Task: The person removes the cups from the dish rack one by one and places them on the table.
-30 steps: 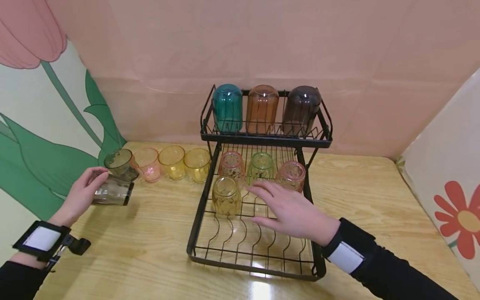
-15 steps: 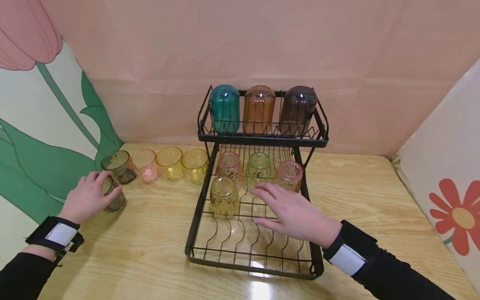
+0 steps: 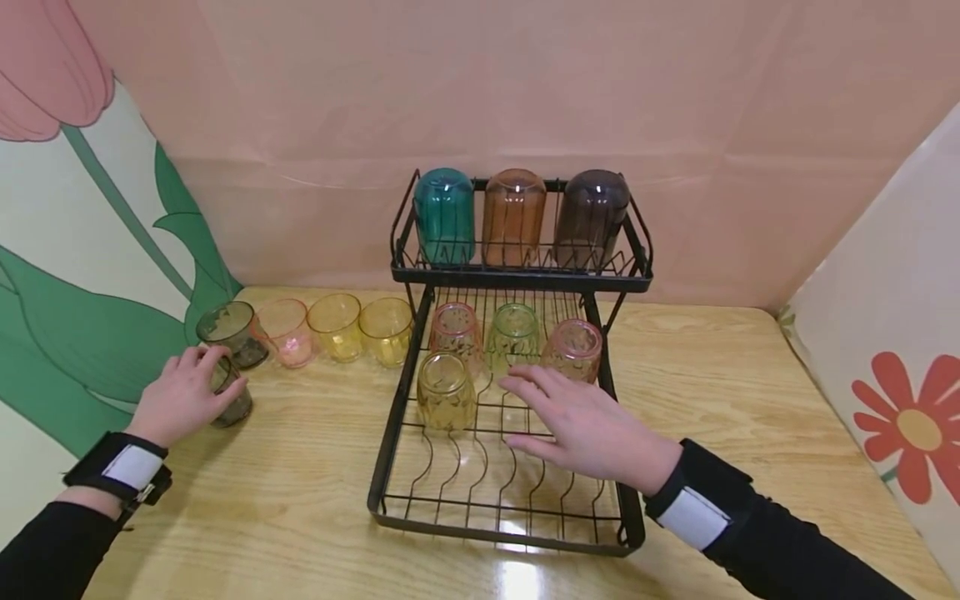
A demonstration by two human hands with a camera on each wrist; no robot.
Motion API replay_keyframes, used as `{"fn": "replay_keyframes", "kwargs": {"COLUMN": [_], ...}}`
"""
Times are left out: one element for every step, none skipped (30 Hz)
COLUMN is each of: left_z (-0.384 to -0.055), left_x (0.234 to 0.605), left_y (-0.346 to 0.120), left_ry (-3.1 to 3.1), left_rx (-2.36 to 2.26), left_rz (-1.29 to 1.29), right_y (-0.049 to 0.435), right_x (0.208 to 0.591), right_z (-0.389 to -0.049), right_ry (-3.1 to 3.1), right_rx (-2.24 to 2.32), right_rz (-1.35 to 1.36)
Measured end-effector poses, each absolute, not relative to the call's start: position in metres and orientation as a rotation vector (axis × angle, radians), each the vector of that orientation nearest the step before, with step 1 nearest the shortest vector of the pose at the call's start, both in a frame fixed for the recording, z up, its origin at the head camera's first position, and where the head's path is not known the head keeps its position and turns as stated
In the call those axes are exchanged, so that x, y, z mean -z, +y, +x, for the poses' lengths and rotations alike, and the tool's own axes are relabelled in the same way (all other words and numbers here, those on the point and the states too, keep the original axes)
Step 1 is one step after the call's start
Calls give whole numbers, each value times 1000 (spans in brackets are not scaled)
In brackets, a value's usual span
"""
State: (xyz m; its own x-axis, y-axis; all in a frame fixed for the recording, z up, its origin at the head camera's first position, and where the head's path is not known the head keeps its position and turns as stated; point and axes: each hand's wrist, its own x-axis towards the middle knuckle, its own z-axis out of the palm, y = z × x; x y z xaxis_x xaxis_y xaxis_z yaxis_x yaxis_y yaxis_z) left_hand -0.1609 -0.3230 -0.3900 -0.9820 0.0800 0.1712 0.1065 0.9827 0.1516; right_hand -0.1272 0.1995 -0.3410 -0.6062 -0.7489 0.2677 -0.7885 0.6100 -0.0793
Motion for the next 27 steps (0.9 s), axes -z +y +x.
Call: {"fn": "replay_keyframes", "kwargs": {"left_z": [-162, -163, -164, -164, -165, -166, -166, -166, -166, -166, -166, -166, -167, -167, -167, -168, -168, -168, -168, -169, -169, -169, -169, -169, -169, -170, -170], "left_x": [391, 391, 392, 392, 392, 392, 392, 392, 392, 392, 391, 391, 391, 391, 391, 391, 391, 391, 391, 391, 391, 391, 391, 391, 391, 392, 392], "left_y": [-323, -323, -323, -323, -323, -323, -323, -324, -324, -323, -323, -323, -323, -323, -322, -322, -322, -322, -322, -322, -322, -322, -323, -323, -323, -324, -324], "left_ry": [-2963, -2961, -2957, -2954, -2951, -2950, -2949, -2948, -2948, -2948, -2946, -2945, -2944, -2942, -2942, -2942, -2943, -2945, -2946, -2946, -2947, -2945, -2942, -2939, -2933, -2926, -2919], "left_rx": [240, 244, 248, 254, 261, 266, 273, 279, 284, 287, 289, 290, 290, 290, 290, 290, 291, 291, 290, 291, 292, 293, 294, 291, 289, 284, 278], "left_rz": [-143, -147, -150, -152, -153, -152, -149, -147, -144, -143, -141, -139, -136, -133, -130, -127, -124, -122, -121, -123, -125, -128, -134, -139, -146, -154, -161], "right_y": [200, 200, 200, 200, 200, 200, 200, 200, 200, 200, 200, 201, 201, 201, 201, 201, 201, 201, 201, 201, 201, 201, 201, 201, 200, 200, 200], "right_x": [341, 341, 341, 341, 341, 341, 340, 340, 341, 341, 341, 341, 341, 341, 342, 342, 342, 342, 342, 342, 343, 342, 342, 342, 342, 342, 341], "right_z": [-127, -127, -127, -127, -127, -127, -127, -127, -127, -127, -127, -127, -127, -127, -127, -127, -126, -126, -126, -126, -126, -126, -126, -126, -126, -126, -125], "right_ry": [-2629, -2630, -2631, -2630, -2630, -2628, -2627, -2626, -2625, -2625, -2626, -2628, -2630, -2631, -2633, -2633, -2632, -2631, -2628, -2625, -2623, -2621, -2621, -2623, -2627, -2633, -2642], "right_rx": [-278, -276, -273, -273, -273, -275, -276, -279, -280, -281, -282, -283, -285, -286, -287, -290, -293, -296, -297, -298, -300, -300, -298, -294, -291, -288, -286], "right_rz": [1270, 1267, 1264, 1263, 1263, 1264, 1267, 1269, 1271, 1273, 1273, 1272, 1272, 1271, 1271, 1271, 1270, 1270, 1269, 1269, 1267, 1266, 1266, 1264, 1262, 1262, 1260]}}
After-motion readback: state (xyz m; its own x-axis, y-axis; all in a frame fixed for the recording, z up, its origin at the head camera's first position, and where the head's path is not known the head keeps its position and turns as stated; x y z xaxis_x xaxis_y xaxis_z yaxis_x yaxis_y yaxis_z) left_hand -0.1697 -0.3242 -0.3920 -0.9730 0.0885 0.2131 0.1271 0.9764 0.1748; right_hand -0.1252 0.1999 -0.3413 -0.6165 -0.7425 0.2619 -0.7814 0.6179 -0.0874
